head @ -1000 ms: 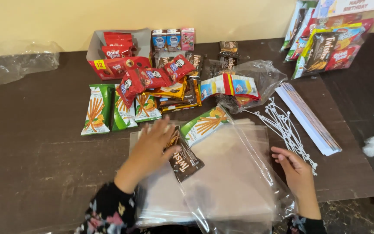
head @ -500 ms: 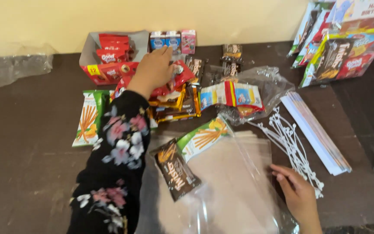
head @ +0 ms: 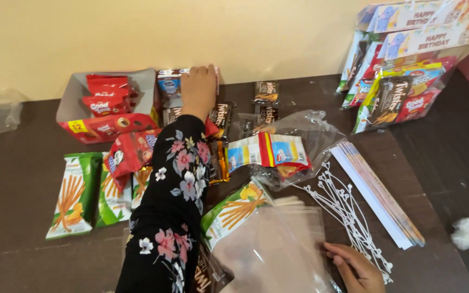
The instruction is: A person is selecting various packaged snack items from a table and placing them into a clear plastic bag.
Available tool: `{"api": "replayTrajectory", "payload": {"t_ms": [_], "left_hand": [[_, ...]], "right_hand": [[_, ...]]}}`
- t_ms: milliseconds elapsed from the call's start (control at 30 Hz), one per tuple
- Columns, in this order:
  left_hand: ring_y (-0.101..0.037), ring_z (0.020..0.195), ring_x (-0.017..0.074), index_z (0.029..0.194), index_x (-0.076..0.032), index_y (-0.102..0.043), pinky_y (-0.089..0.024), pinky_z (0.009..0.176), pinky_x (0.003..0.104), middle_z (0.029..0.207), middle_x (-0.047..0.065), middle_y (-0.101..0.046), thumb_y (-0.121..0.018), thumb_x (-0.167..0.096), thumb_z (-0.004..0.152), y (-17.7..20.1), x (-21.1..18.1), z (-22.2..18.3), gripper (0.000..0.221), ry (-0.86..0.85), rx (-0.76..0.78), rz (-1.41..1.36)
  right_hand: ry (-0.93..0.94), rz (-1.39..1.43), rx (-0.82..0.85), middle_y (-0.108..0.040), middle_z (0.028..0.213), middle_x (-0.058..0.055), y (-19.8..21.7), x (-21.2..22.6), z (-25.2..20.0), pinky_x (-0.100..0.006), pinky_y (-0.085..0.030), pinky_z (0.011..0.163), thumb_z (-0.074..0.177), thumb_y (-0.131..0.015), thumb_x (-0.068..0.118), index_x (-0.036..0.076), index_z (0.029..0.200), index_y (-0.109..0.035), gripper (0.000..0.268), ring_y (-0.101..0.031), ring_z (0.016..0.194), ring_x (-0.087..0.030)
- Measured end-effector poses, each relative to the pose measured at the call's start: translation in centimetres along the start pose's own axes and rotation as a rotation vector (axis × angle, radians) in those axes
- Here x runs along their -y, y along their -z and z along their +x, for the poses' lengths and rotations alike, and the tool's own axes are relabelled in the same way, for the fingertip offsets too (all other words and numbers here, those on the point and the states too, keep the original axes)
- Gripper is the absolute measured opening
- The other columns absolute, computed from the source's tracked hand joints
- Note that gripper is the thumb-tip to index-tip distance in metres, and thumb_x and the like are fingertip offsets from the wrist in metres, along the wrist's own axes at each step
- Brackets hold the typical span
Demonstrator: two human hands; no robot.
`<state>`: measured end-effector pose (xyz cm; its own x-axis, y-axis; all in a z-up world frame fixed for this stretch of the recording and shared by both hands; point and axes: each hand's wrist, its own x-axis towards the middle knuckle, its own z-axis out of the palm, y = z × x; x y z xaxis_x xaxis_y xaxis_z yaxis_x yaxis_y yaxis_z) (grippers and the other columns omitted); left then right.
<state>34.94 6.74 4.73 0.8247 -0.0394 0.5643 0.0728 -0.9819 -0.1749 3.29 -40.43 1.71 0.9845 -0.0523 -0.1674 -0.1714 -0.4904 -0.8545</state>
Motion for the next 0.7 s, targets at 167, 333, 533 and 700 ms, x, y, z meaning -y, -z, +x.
{"api": "replayTrajectory", "payload": {"t_ms": [167,333,533,700], "left_hand": [[-0.059,0.105,0.0301,0.125,-0.011,-0.064,-0.048,0.083,0.044,0.115,0.009,-0.062,-0.072,-0.014,0.082,-1.3,-0.1,-0.6,0.043,0.004,0.089,0.155],[-0.057,0.106,0.0292,0.121,-0.015,-0.066,-0.047,0.085,0.043,0.117,0.007,-0.059,-0.069,-0.018,0.086,-0.1,0.0,-1.0,0.035,0.034,0.123,0.209],[-0.065,0.095,0.0299,0.105,-0.008,-0.063,-0.051,0.084,0.043,0.100,0.010,-0.068,-0.076,-0.013,0.088,6.9,-0.8,-2.5,0.022,0.077,0.150,-0.147],[-0.066,0.098,0.0275,0.117,-0.003,-0.066,-0.051,0.090,0.042,0.110,0.013,-0.071,-0.081,-0.012,0.088,17.3,-4.8,-8.8,0.034,0.011,-0.069,-0.457]], "right_hand": [[0.105,0.045,0.012,-0.087,0.108,-0.007,-0.1,-0.3,-0.1,-0.030,-0.061,0.087,0.090,-0.067,0.015,0.007,0.111,-0.087,0.030,-0.081,0.093,-0.019],[0.162,0.013,0.022,-0.086,0.114,-0.004,0.1,-0.8,0.2,-0.029,-0.063,0.088,0.091,-0.066,0.021,0.011,0.113,-0.085,0.031,-0.084,0.095,-0.016],[0.213,-0.034,0.073,-0.084,0.112,-0.002,0.6,-0.1,0.4,-0.028,-0.057,0.090,0.095,-0.061,0.022,0.014,0.115,-0.083,0.030,-0.081,0.097,-0.015],[0.352,-0.069,0.073,-0.083,0.110,-0.002,0.7,-0.8,0.2,-0.026,-0.054,0.087,0.097,-0.061,0.021,0.013,0.114,-0.081,0.027,-0.080,0.094,-0.013]]}}
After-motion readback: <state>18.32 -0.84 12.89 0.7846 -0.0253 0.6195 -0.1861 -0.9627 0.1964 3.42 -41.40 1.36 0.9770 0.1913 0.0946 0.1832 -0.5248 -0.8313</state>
